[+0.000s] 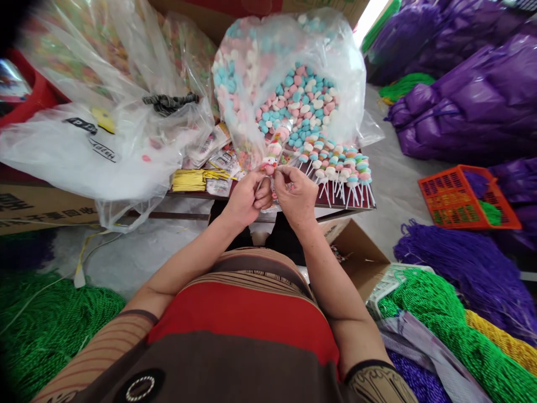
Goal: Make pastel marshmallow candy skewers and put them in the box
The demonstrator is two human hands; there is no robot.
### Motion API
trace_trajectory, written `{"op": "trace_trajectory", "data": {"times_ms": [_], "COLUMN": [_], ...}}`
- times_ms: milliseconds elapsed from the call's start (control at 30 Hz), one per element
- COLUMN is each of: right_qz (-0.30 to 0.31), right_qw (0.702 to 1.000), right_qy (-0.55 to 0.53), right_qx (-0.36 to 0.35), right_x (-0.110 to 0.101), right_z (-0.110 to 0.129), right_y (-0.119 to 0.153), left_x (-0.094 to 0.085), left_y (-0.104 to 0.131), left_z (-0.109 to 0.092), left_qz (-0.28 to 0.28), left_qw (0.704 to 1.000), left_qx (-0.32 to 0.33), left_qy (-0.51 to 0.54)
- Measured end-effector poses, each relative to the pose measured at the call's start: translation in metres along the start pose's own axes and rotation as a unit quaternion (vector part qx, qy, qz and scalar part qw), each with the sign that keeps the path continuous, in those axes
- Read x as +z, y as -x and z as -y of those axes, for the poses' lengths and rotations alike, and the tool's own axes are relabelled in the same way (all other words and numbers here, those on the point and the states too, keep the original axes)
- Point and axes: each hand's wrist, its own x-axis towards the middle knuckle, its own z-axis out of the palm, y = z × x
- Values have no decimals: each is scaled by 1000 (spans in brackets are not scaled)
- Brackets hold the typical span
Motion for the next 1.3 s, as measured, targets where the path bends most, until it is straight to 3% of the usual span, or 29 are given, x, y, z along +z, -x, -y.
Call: {"op": "trace_trajectory", "data": {"times_ms": [433, 667, 767, 900, 1067, 1300], "right_qz": [50, 34, 32, 37, 67, 60], "right_qw": [987, 999, 997, 998, 979, 972], "right_qy": [96, -23, -66, 30, 171, 198], "right_qx": [-117, 0, 4, -50, -92, -115], "right_x": [4, -3, -1, 3, 4, 12], "right_z": [-8, -6, -3, -2, -9, -20], "right_y": [9, 6, 7, 9, 6, -1], "left_x": [-8, -5, -3, -5, -5, -2], "left_y": [-16, -7, -5, -5, -3, -4], "left_z": [18, 10, 10, 13, 8, 3], "left_qz": [-128, -41, -56, -80, -75, -74], "left_qw": [986, 997, 996, 993, 991, 987], "left_qx": [81, 32, 38, 51, 20, -7], "left_qy": [-71, -48, -50, -67, -107, -142]}}
